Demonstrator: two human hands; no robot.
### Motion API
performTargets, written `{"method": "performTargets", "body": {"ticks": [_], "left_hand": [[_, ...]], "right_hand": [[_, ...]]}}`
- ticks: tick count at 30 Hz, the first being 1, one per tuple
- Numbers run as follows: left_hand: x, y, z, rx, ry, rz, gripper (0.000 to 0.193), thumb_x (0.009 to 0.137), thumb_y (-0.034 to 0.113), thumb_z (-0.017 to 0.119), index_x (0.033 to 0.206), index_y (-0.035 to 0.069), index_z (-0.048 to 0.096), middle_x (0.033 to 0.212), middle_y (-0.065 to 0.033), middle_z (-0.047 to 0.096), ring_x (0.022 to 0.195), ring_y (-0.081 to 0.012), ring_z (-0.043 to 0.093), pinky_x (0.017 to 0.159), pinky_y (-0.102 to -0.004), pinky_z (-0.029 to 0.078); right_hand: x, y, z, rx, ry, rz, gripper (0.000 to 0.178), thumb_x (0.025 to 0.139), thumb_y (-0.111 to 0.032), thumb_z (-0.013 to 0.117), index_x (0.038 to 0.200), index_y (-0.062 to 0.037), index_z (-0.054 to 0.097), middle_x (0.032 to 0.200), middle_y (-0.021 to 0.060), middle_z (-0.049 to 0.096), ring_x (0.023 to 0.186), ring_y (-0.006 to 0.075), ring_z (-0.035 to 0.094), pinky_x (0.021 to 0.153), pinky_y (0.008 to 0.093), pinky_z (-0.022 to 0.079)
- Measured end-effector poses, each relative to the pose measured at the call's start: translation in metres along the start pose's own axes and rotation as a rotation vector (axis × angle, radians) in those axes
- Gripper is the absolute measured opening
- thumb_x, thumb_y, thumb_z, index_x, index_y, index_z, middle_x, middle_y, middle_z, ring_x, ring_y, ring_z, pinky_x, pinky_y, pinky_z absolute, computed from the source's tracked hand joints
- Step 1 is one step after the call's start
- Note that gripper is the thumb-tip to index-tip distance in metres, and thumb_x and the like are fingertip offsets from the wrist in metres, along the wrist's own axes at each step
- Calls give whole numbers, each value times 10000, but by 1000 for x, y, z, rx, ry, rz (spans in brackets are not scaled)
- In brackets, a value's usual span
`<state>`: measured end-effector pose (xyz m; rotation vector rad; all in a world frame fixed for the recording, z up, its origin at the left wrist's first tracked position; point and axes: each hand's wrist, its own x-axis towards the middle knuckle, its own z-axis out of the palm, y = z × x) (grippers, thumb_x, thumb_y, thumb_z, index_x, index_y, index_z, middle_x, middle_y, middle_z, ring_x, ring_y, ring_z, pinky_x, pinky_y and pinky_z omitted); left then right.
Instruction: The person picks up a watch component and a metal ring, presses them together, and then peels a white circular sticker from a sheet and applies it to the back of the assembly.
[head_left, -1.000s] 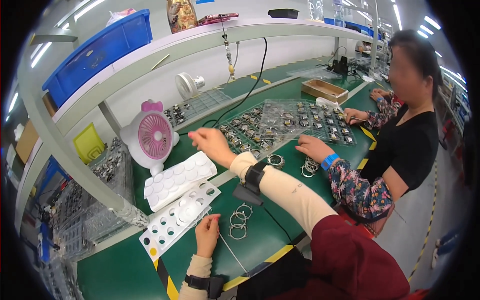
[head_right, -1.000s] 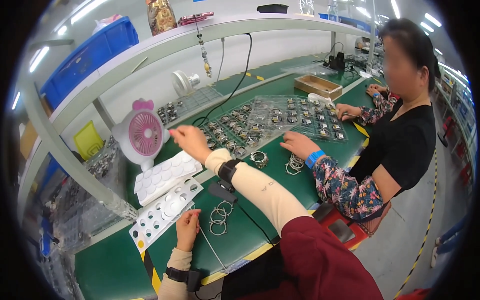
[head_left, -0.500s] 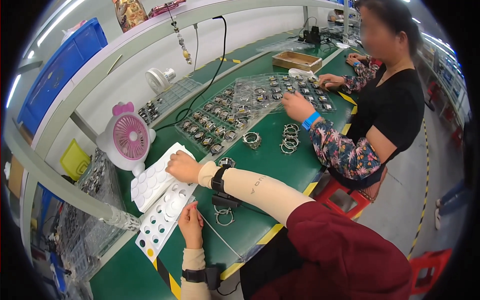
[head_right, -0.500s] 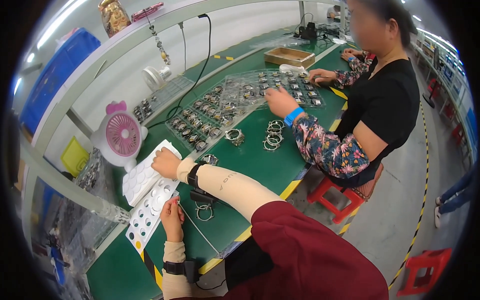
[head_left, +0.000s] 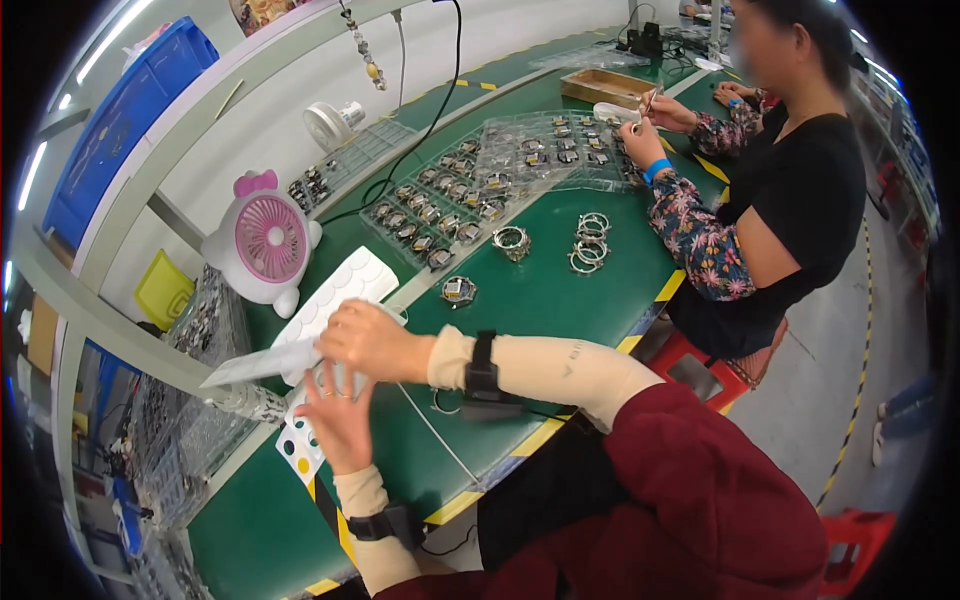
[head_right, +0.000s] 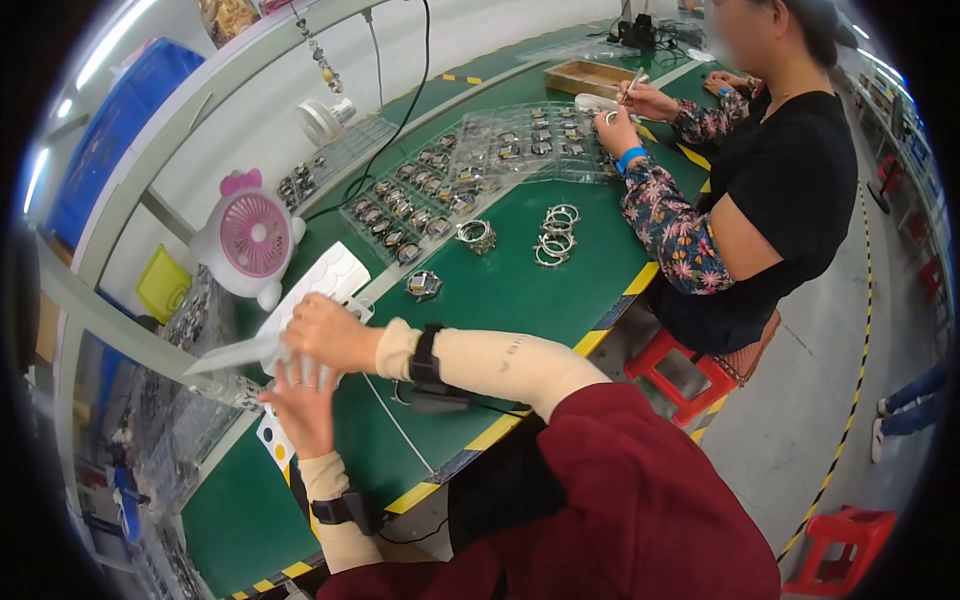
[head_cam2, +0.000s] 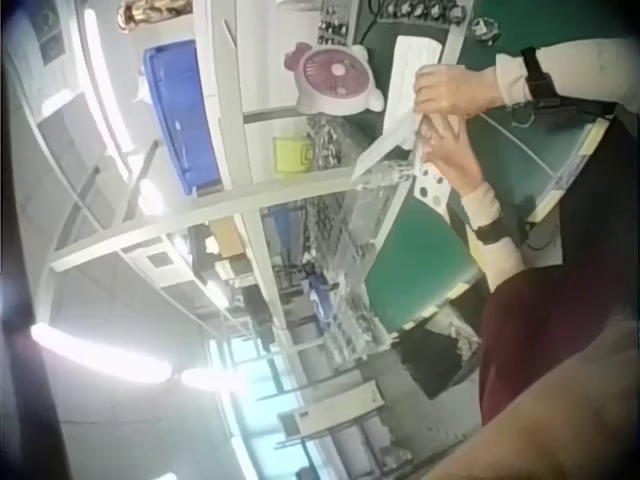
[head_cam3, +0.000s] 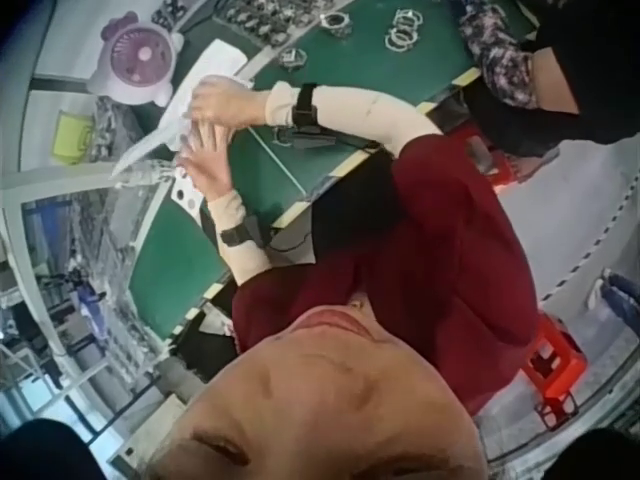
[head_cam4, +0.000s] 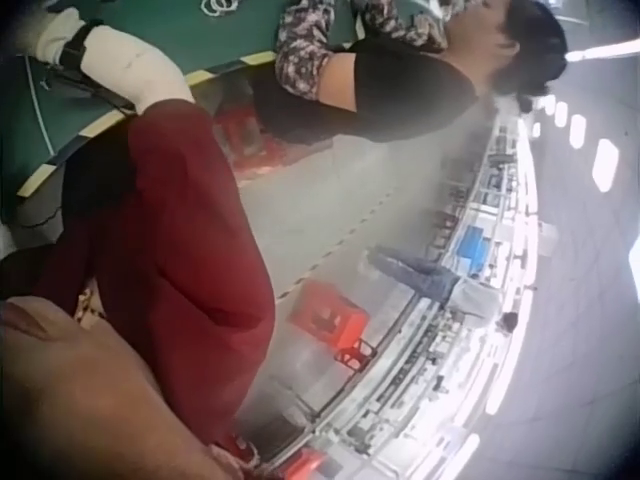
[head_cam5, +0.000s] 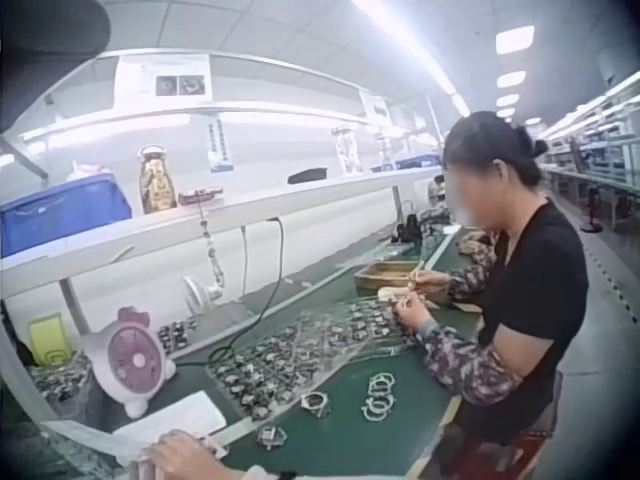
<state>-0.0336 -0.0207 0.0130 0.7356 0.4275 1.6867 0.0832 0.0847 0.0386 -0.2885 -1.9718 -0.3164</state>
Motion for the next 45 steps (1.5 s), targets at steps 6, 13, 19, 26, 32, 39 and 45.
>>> {"method": "performTargets", "body": {"ticks": [6, 13, 19, 26, 32, 39, 45], "left_hand": [[-63, 34, -3, 158, 256, 293, 427, 946, 175, 424, 1335, 37, 314, 1301, -125, 443, 1184, -244, 438, 1023, -382, 348], [-130, 11, 42, 295, 566, 312, 513, 923, 110, 419, 1388, 41, 212, 1394, -154, 327, 1289, -275, 320, 1050, -423, 278], [-166, 16, 30, 1702, 709, 665, 522, 891, 119, 481, 1367, 23, 293, 1417, -167, 298, 1303, -338, 292, 1060, -479, 215], [-152, 11, 17, 2345, 104, -54, 470, 855, 260, 560, 1289, 107, 466, 1386, -175, 341, 1286, -398, 288, 998, -626, 161], [-140, 7, 2, 2419, 98, -74, 486, 869, 294, 535, 1304, 96, 443, 1385, -152, 356, 1293, -390, 278, 992, -633, 160], [-128, 13, -10, 2407, 67, -116, 539, 880, 306, 515, 1330, 43, 379, 1411, -135, 326, 1304, -373, 273, 980, -653, 159], [-100, 28, 7, 2391, 20, -77, 455, 856, 249, 547, 1243, 26, 456, 1297, -178, 430, 1191, -371, 400, 937, -573, 293]], "right_hand": [[-21, -82, -50, 479, -2, 381, 491, 735, -184, 676, 1167, -23, 508, 1190, 175, 486, 1122, 308, 478, 968, 380, 371], [-38, -77, -78, 1356, -501, 1332, 697, 764, -84, 671, 1366, -77, 321, 1115, 122, 548, 941, 148, 540, 765, 254, 453], [-57, -74, -62, 1338, -757, 1123, 623, 741, -54, 664, 1305, -72, 401, 890, 87, 602, 764, 109, 552, 668, 244, 452], [-56, -81, -75, 1273, -927, 986, 555, 756, -33, 632, 1275, -78, 441, 908, 74, 604, 746, 114, 556, 677, 253, 457], [-51, -87, -76, 1073, -1005, 769, 544, 752, -17, 604, 1265, -102, 445, 944, 95, 599, 805, 232, 581, 739, 316, 464], [-59, -82, -77, 1115, -846, 560, 332, 758, -32, 612, 1085, -59, 560, 1073, 108, 566, 951, 262, 553, 788, 332, 453], [-54, -82, -103, 864, -372, 440, 171, 769, -73, 642, 926, -26, 595, 1072, 93, 558, 946, 249, 545, 788, 319, 450]]}}
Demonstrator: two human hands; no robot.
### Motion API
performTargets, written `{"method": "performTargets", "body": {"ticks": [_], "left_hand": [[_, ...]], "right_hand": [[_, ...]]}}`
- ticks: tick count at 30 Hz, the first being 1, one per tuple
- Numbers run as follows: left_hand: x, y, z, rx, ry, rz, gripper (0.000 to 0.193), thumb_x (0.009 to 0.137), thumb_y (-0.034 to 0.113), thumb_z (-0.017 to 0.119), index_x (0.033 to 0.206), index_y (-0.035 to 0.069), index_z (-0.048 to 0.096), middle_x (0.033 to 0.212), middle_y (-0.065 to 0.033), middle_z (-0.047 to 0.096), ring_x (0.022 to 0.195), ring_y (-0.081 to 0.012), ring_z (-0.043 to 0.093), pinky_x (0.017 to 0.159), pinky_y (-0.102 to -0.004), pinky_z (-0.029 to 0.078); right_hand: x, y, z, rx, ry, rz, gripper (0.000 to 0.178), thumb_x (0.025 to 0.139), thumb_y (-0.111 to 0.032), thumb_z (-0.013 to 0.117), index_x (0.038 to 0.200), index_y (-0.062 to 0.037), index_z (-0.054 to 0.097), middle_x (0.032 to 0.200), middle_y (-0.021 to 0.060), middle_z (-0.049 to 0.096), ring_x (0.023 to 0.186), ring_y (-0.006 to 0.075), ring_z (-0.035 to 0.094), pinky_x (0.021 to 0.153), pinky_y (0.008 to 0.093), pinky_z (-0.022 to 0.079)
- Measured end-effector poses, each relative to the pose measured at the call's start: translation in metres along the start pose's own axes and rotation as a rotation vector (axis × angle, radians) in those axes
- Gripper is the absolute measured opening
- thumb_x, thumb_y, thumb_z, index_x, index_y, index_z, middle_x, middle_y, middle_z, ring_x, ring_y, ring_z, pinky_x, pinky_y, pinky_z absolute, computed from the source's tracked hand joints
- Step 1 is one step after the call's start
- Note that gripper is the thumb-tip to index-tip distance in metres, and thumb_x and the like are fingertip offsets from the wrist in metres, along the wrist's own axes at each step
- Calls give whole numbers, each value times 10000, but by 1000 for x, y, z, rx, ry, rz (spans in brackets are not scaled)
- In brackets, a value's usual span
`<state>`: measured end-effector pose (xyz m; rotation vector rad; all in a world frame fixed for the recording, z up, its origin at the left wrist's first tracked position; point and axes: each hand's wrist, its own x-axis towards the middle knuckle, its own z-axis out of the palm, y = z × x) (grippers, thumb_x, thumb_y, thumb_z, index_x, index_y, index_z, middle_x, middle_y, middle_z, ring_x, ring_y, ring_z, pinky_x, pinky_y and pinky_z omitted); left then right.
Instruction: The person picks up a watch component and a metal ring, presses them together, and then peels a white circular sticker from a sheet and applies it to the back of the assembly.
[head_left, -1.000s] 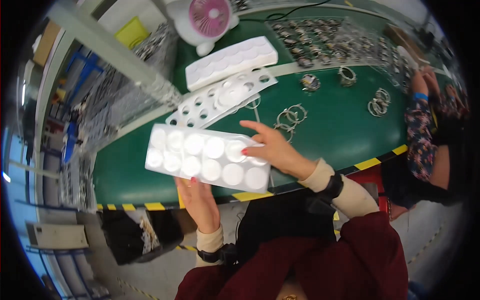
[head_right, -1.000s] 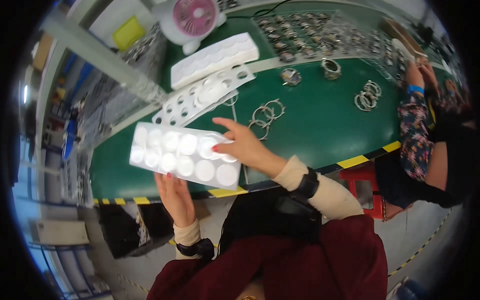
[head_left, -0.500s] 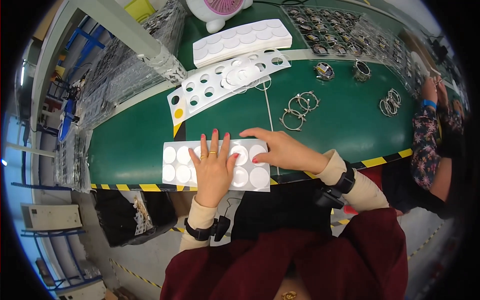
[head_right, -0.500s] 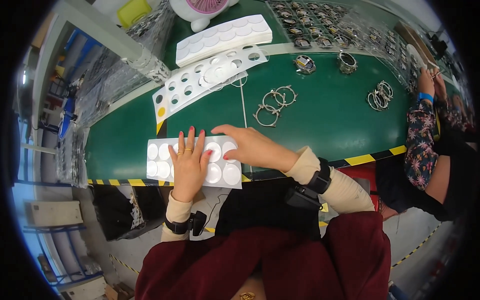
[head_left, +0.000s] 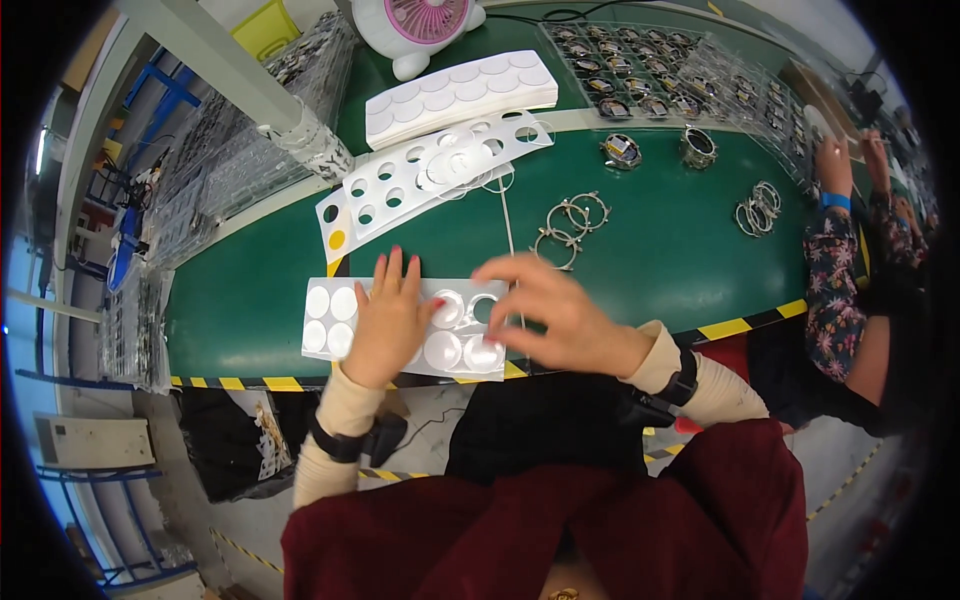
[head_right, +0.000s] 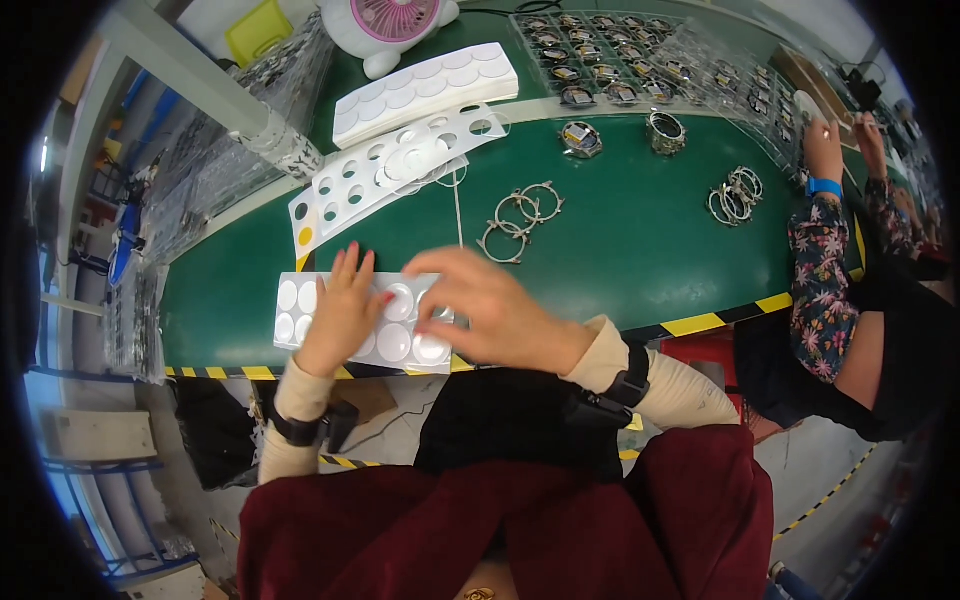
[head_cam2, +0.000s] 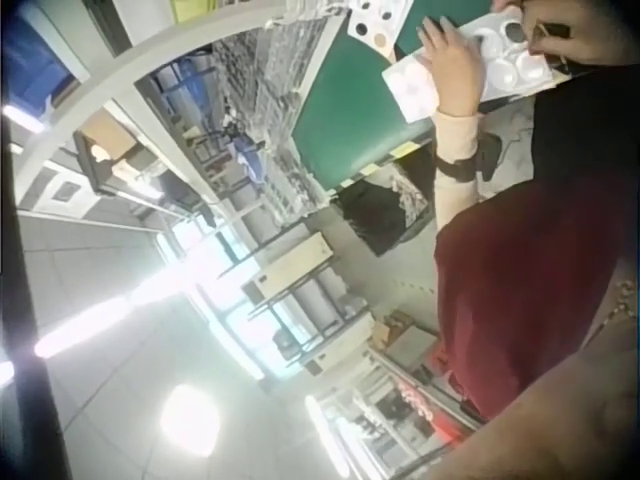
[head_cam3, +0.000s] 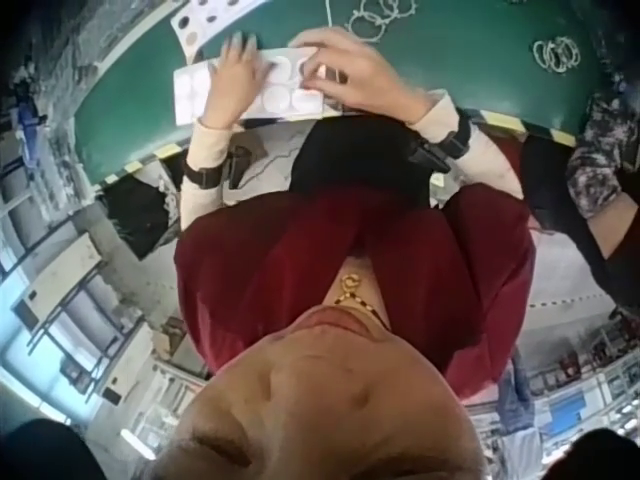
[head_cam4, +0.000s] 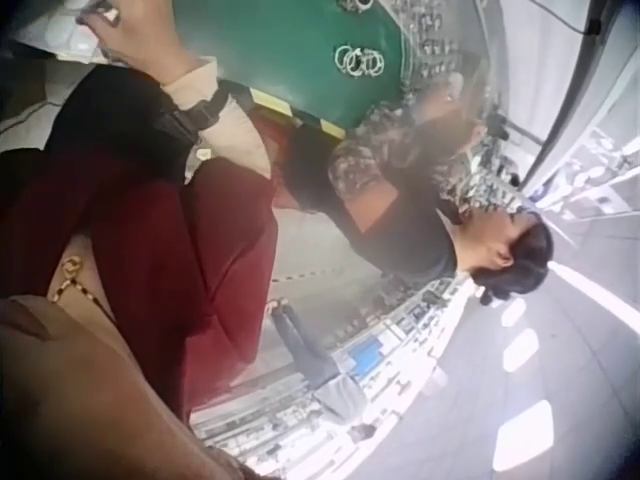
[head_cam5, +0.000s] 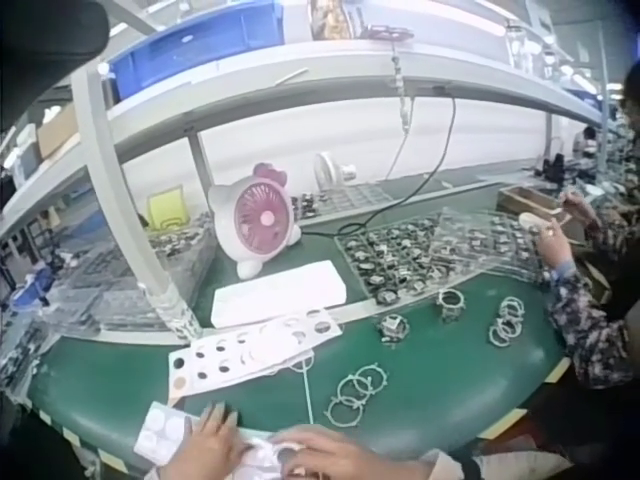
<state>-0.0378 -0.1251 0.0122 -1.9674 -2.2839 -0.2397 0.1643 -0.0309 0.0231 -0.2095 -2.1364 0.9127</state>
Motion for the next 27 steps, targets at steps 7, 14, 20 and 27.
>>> {"method": "performTargets", "body": {"ticks": [7, 14, 20, 27], "left_hand": [[99, 62, -23, -366, -100, 332, 204, 838, 165, 557, 949, 1, 602, 859, -218, 617, 781, -376, 594, 697, -417, 479], [143, 90, 19, -202, -157, 273, 206, 810, 190, 580, 867, -8, 588, 843, -223, 612, 771, -367, 595, 661, -428, 478], [144, 36, -36, -917, -337, -184, 124, 843, 116, 514, 887, 7, 555, 891, -145, 634, 796, -283, 643, 694, -348, 548], [116, 22, 6, -2074, -602, -312, 233, 894, 43, 450, 1107, -50, 458, 1166, -197, 511, 1095, -341, 536, 856, -361, 524]], "right_hand": [[-27, 8, 17, 498, -566, 344, 151, 799, -120, 652, 873, -3, 592, 845, 59, 597, 700, 161, 548, 634, 264, 445], [-28, 16, -2, 449, -460, 423, 187, 792, -166, 660, 865, -6, 598, 639, 41, 561, 575, 113, 516, 534, 266, 424], [11, 15, -36, 564, -199, 576, 150, 835, -165, 638, 840, -17, 618, 721, -19, 580, 631, 34, 478, 558, 210, 400], [75, 61, -33, 701, 297, 467, 176, 876, -158, 563, 921, 5, 612, 806, -23, 580, 720, 41, 493, 654, 191, 386]]}}
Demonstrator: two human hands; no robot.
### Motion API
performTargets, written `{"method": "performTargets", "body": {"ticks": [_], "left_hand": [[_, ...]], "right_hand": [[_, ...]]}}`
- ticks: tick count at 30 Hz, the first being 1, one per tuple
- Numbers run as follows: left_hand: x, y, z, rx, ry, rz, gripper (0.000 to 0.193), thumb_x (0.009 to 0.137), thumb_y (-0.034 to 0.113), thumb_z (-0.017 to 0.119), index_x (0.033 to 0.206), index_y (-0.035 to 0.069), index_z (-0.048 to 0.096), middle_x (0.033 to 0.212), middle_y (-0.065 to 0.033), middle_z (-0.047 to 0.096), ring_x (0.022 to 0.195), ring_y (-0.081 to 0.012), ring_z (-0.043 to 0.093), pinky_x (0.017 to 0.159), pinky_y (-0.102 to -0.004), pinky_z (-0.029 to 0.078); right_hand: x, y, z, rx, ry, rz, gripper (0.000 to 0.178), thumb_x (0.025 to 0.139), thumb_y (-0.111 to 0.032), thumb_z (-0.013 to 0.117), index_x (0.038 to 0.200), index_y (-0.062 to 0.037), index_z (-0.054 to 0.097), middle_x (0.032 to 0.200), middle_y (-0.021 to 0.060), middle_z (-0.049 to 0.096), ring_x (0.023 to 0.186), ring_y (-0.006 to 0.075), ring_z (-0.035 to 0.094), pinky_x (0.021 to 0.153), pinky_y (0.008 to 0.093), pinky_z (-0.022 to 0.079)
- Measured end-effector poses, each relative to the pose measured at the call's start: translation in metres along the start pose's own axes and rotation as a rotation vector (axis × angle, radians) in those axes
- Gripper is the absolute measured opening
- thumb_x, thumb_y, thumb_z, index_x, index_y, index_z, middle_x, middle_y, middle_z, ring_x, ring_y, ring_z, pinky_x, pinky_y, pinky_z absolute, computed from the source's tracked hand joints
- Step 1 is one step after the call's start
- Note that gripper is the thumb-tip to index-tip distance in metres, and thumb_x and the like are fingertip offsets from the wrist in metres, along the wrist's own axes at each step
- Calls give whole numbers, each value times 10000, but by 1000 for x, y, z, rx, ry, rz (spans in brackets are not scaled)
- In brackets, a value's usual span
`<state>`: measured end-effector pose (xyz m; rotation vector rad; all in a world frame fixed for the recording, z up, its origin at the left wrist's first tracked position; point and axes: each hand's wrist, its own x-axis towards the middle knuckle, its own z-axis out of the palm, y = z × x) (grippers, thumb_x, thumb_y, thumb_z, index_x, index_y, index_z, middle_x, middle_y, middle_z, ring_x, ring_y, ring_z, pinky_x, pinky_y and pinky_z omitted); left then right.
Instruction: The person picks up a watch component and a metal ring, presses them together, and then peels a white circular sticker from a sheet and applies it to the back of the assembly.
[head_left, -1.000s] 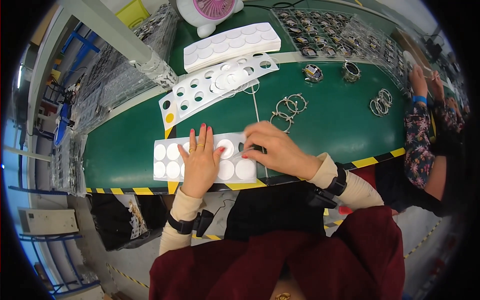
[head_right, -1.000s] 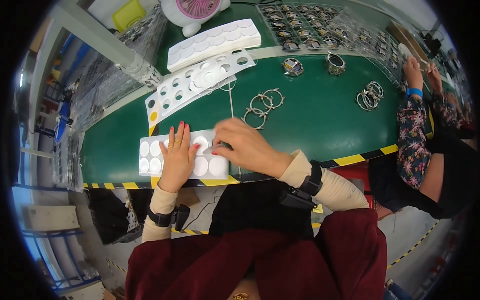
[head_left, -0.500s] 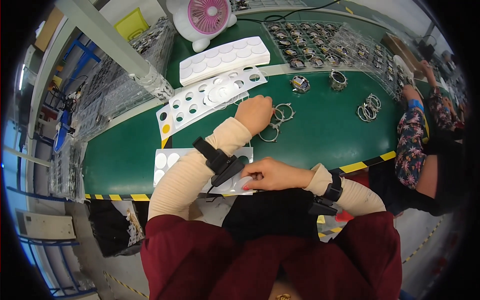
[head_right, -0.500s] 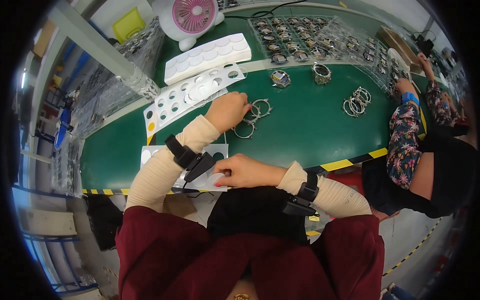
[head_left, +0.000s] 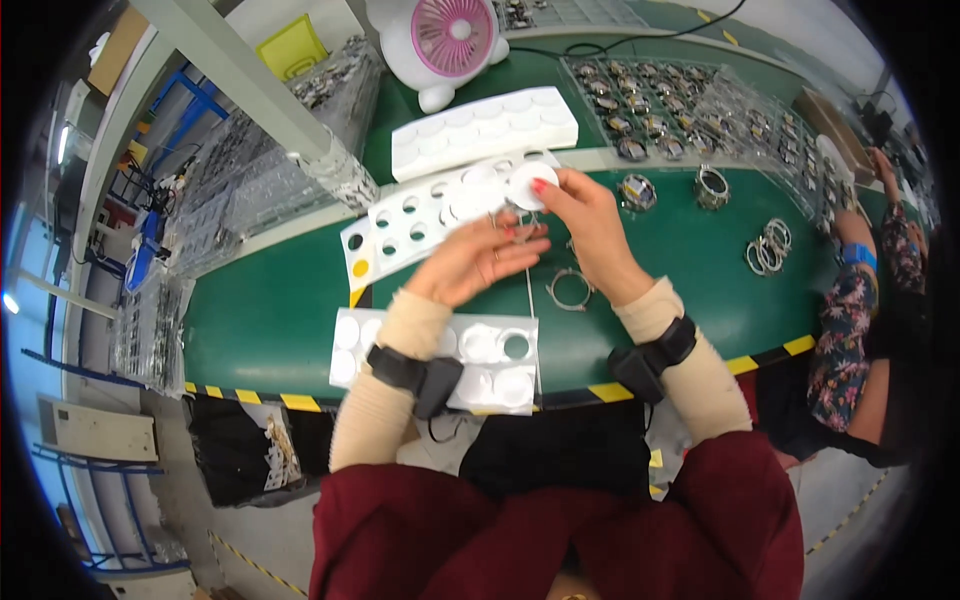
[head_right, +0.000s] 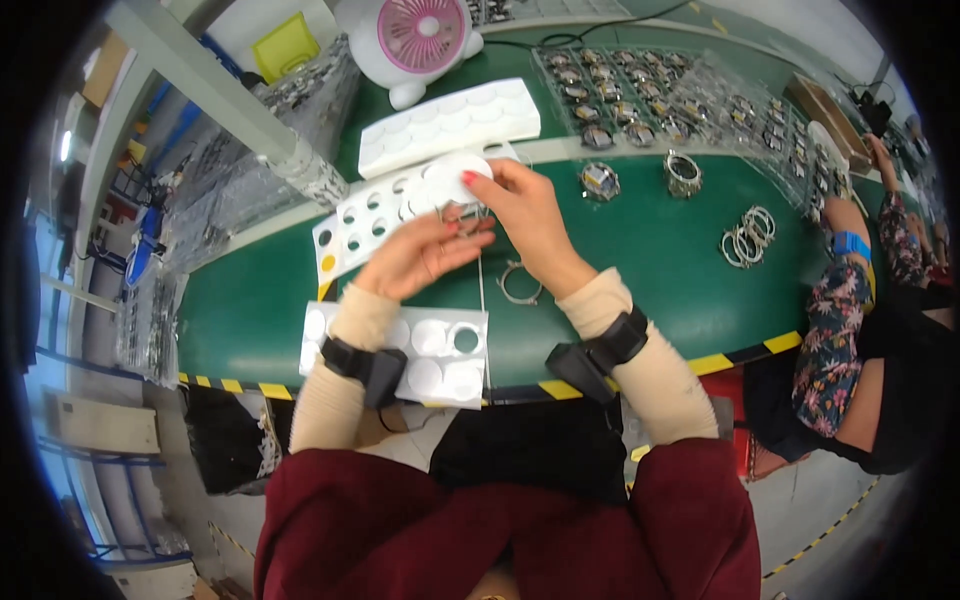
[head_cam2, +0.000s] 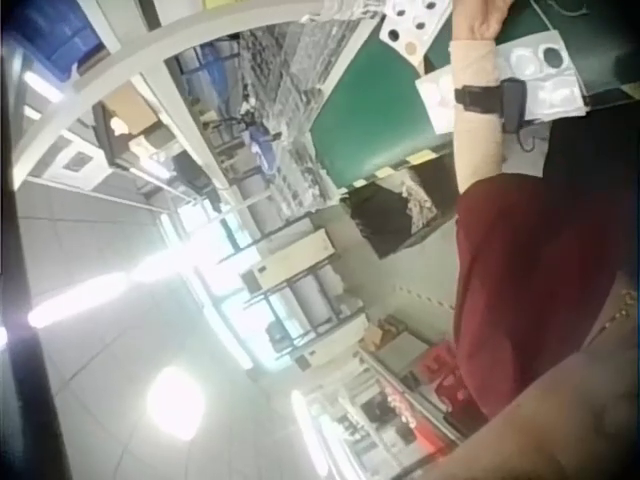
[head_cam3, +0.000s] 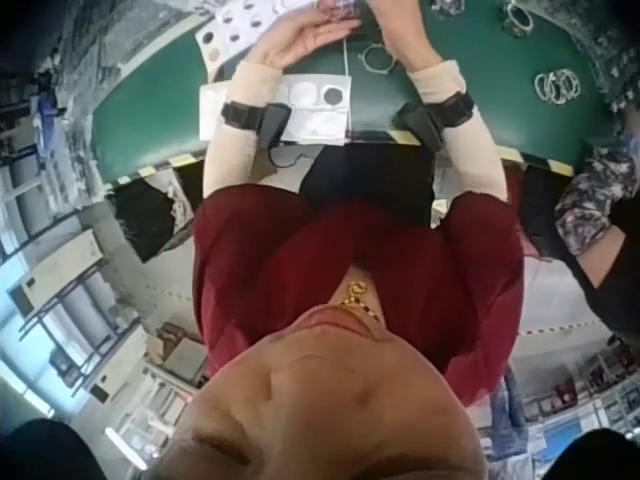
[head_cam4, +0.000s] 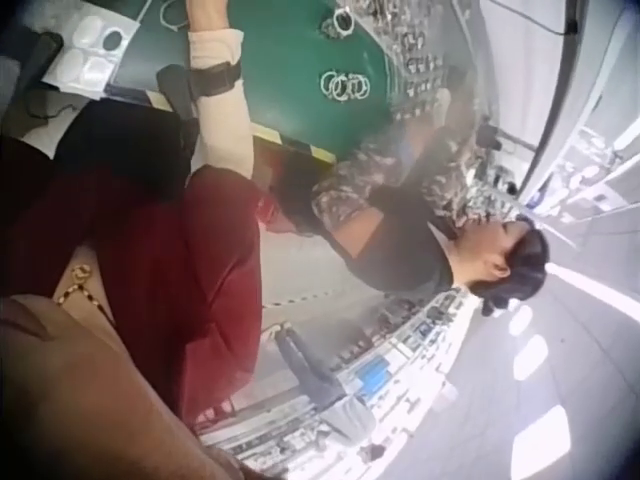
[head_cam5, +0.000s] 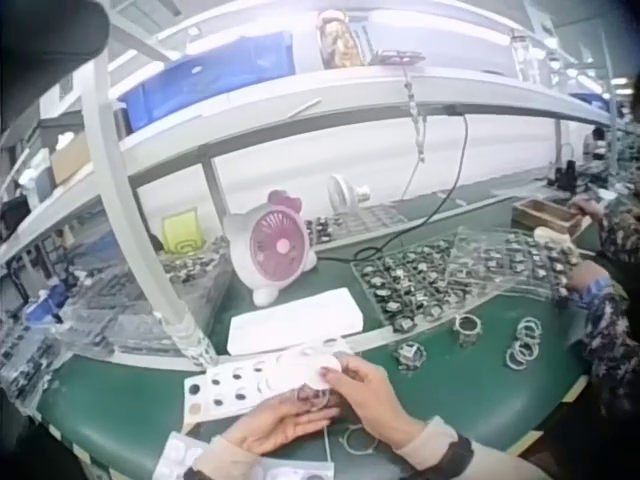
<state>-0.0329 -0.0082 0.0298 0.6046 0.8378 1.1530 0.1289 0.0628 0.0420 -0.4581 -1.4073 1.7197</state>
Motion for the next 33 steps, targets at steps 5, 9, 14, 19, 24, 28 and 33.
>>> {"method": "performTargets", "body": {"ticks": [5, 9, 14, 19, 24, 28, 33], "left_hand": [[-6, -19, -3, -282, -130, 64, 349, 959, 159, 376, 1259, -18, 363, 1221, -203, 473, 1164, -356, 472, 961, -399, 451], [-8, -17, 2, -454, -119, 64, 377, 979, 251, 343, 1261, 1, 368, 1198, -177, 498, 1137, -321, 501, 981, -415, 432], [-5, -22, -2, -509, 37, 72, 397, 967, 329, 378, 1206, 16, 423, 1150, -129, 540, 1075, -254, 543, 971, -419, 439], [-3, -27, -3, -457, 90, 48, 379, 959, 340, 401, 1168, 28, 455, 1109, -102, 563, 1033, -214, 561, 958, -419, 446], [-3, -30, -4, -434, 127, 43, 361, 954, 330, 417, 1164, 40, 463, 1097, -93, 564, 1007, -190, 570, 934, -404, 462], [-3, -30, -5, -419, 130, 26, 355, 951, 331, 425, 1162, 48, 464, 1094, -90, 565, 1000, -180, 571, 915, -393, 475], [-4, -29, -3, -424, 159, 12, 349, 949, 330, 431, 1163, 55, 464, 1087, -88, 568, 995, -175, 572, 897, -383, 486]], "right_hand": [[-10, 20, 3, 6, 185, 17, 185, 878, -166, 566, 922, 10, 602, 844, -19, 587, 776, 43, 496, 694, 192, 382], [-15, 19, 7, 44, 120, 163, 147, 869, -145, 579, 886, -1, 604, 862, -1, 597, 776, 54, 514, 693, 187, 391], [-15, 30, 8, 9, 39, 314, 88, 845, -87, 599, 876, -8, 579, 879, 37, 611, 781, 77, 548, 703, 191, 419], [-14, 32, 19, 81, 135, 261, 174, 816, -23, 611, 959, -9, 512, 884, 84, 627, 807, 99, 583, 720, 217, 463], [-16, 37, 18, -21, 136, 262, 252, 796, 15, 615, 998, -18, 468, 902, 113, 633, 827, 115, 597, 725, 229, 485], [-17, 39, 17, -60, 123, 246, 243, 790, 23, 619, 978, -23, 472, 903, 103, 631, 809, 107, 592, 705, 219, 485], [-17, 41, 16, -112, 100, 218, 230, 792, 22, 617, 963, -25, 471, 886, 86, 626, 789, 91, 579, 680, 206, 473]]}}
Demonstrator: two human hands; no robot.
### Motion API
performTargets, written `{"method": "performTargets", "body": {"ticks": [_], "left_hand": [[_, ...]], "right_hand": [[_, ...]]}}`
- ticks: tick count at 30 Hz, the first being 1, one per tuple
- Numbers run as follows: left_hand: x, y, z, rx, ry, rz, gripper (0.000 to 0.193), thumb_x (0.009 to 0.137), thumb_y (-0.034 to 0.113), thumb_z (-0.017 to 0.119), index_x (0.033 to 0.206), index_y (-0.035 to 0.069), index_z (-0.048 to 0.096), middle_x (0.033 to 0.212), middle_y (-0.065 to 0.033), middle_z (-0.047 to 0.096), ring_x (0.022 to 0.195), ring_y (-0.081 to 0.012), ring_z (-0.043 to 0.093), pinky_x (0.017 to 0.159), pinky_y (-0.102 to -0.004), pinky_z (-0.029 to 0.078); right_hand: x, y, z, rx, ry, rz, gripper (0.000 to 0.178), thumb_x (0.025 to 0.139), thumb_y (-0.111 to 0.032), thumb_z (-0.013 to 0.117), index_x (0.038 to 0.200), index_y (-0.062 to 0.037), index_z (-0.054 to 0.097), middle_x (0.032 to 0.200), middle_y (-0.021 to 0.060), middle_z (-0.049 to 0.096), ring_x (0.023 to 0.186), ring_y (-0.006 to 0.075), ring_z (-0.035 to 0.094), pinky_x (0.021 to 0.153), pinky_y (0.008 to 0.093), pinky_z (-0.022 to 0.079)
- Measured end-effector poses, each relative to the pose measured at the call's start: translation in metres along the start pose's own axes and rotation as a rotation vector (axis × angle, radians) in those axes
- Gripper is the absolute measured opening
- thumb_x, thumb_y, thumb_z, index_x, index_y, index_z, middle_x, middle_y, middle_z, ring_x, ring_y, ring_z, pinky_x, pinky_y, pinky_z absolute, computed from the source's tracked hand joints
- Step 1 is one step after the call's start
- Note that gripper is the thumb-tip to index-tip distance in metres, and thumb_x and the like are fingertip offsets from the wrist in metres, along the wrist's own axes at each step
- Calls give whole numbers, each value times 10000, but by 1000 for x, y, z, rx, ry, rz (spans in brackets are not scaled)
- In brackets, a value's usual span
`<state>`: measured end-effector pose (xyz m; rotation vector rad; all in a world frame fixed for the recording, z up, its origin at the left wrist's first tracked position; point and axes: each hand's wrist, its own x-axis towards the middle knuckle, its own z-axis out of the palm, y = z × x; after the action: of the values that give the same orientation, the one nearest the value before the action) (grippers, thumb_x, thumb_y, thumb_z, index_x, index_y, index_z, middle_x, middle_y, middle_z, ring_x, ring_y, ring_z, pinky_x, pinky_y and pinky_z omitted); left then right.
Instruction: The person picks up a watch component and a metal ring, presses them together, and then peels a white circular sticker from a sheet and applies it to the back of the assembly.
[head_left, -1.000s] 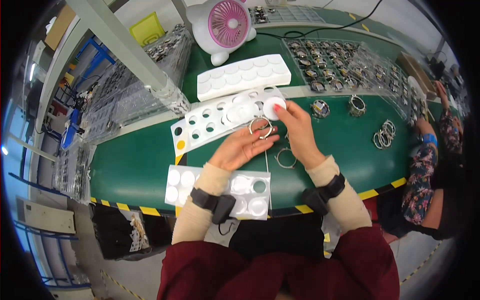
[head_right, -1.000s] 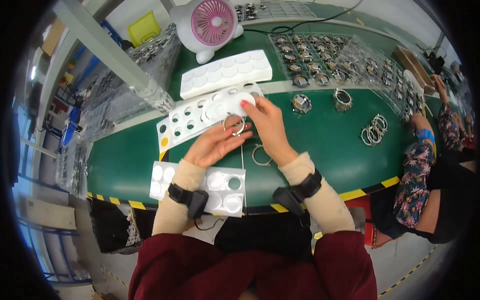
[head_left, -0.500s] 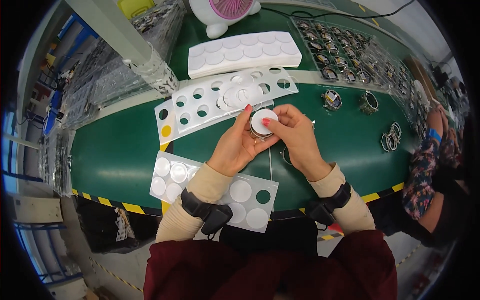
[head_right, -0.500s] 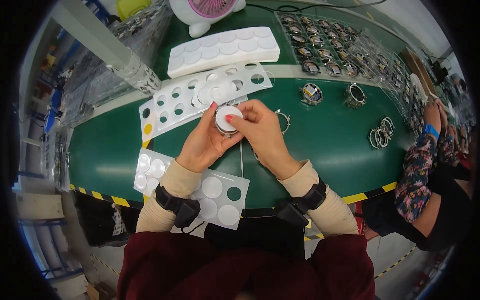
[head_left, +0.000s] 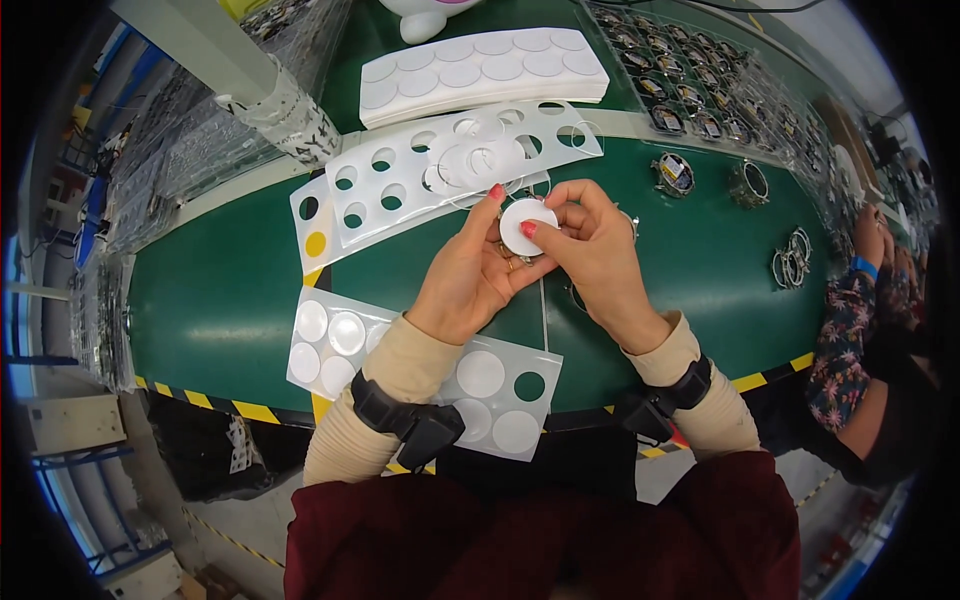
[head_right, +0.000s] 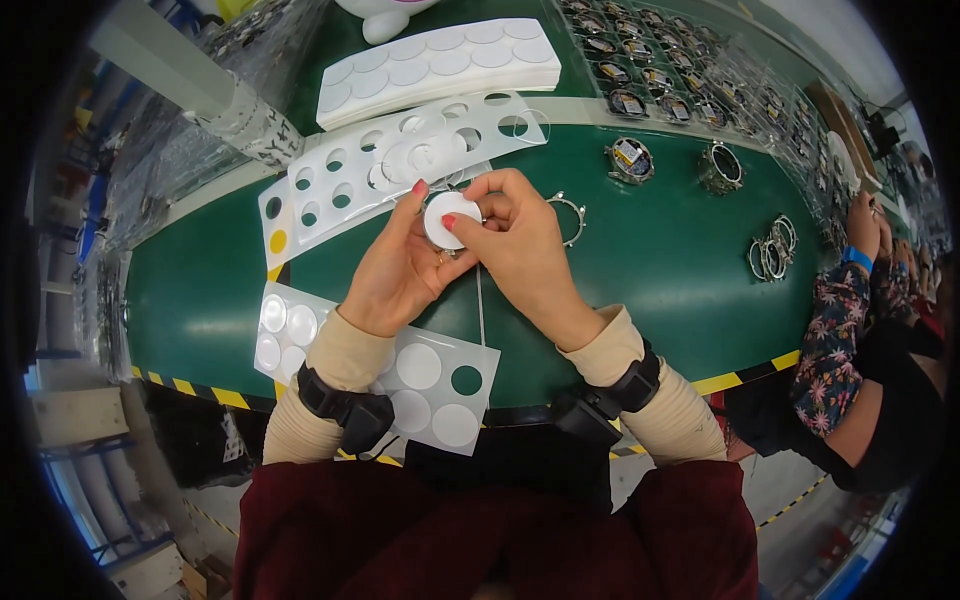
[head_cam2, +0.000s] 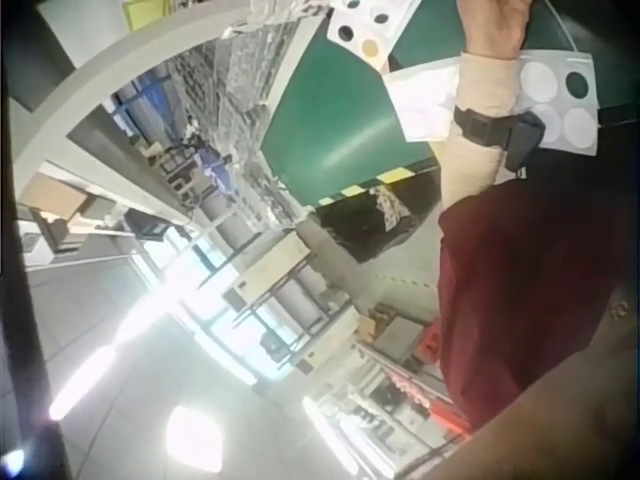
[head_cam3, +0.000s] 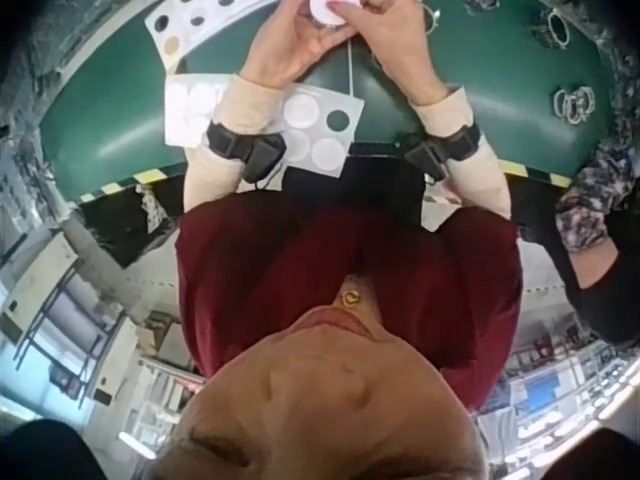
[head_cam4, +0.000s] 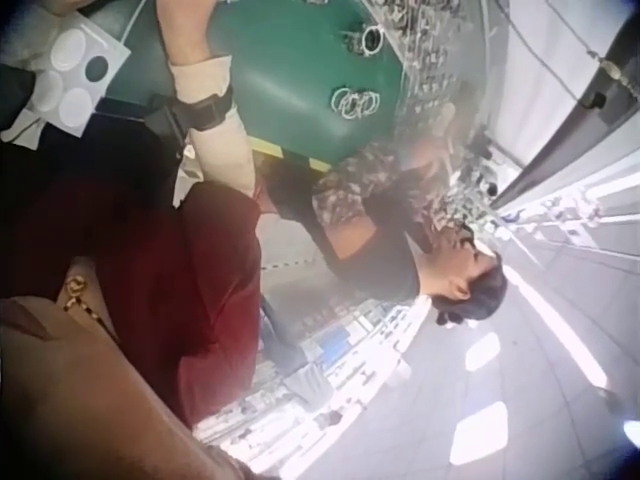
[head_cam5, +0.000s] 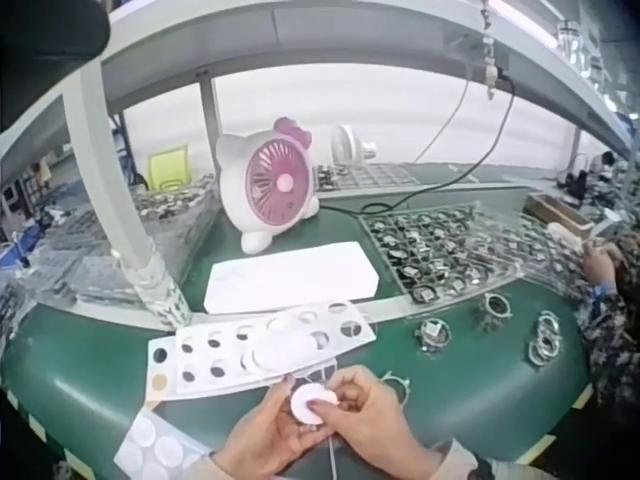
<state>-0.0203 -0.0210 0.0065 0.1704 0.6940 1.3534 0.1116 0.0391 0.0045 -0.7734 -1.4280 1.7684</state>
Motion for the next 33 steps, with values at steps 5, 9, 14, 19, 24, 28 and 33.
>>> {"method": "performTargets", "body": {"ticks": [5, 9, 14, 19, 24, 28, 33], "left_hand": [[-1, 0, -1, 22, -23, 17, 345, 947, 326, 438, 1168, 62, 462, 1082, -87, 572, 993, -174, 573, 894, -380, 486], [-4, -1, 1, 6, -51, 17, 334, 945, 321, 446, 1159, 66, 472, 1073, -79, 572, 992, -173, 572, 895, -375, 483], [-5, 3, 2, 22, -86, 18, 320, 941, 315, 459, 1146, 70, 487, 1050, -72, 575, 974, -171, 579, 885, -368, 487], [-5, -1, 2, 23, -65, 6, 315, 942, 318, 459, 1131, 70, 497, 1038, -71, 578, 956, -171, 588, 865, -358, 494], [-4, 4, 0, 62, -77, 10, 314, 946, 321, 448, 1127, 68, 497, 1048, -76, 576, 951, -170, 590, 857, -356, 496], [-7, 2, 8, 54, -62, 13, 324, 949, 324, 441, 1133, 61, 491, 1053, -83, 575, 954, -176, 590, 848, -358, 500], [-4, 1, -1, 73, -70, 37, 342, 950, 324, 436, 1145, 47, 480, 1060, -91, 573, 978, -189, 585, 850, -368, 502]], "right_hand": [[2, 4, 0, -49, -23, -24, 213, 801, 13, 610, 965, -21, 479, 876, 66, 620, 770, 75, 566, 651, 194, 458], [5, 7, 2, -157, -18, -23, 223, 814, -6, 600, 1012, -13, 495, 868, 50, 613, 764, 71, 559, 659, 190, 454], [0, -6, 10, -175, -82, -113, 263, 829, -41, 590, 1080, -10, 521, 866, 33, 599, 786, 71, 547, 699, 196, 455], [4, -3, 4, -113, -122, 56, 231, 832, -64, 586, 1054, -7, 555, 883, 27, 592, 819, 70, 538, 724, 199, 453], [0, -5, 3, -111, -142, -71, 204, 824, -72, 596, 1015, -1, 576, 898, 26, 589, 836, 73, 535, 725, 207, 451], [4, -4, -3, -63, -161, 43, 244, 816, -82, 606, 1043, -3, 562, 912, 22, 582, 833, 75, 533, 731, 212, 447], [2, -5, 0, -192, -206, 3, 315, 808, -61, 585, 1110, -4, 520, 945, 25, 570, 842, 75, 530, 736, 218, 447]]}}
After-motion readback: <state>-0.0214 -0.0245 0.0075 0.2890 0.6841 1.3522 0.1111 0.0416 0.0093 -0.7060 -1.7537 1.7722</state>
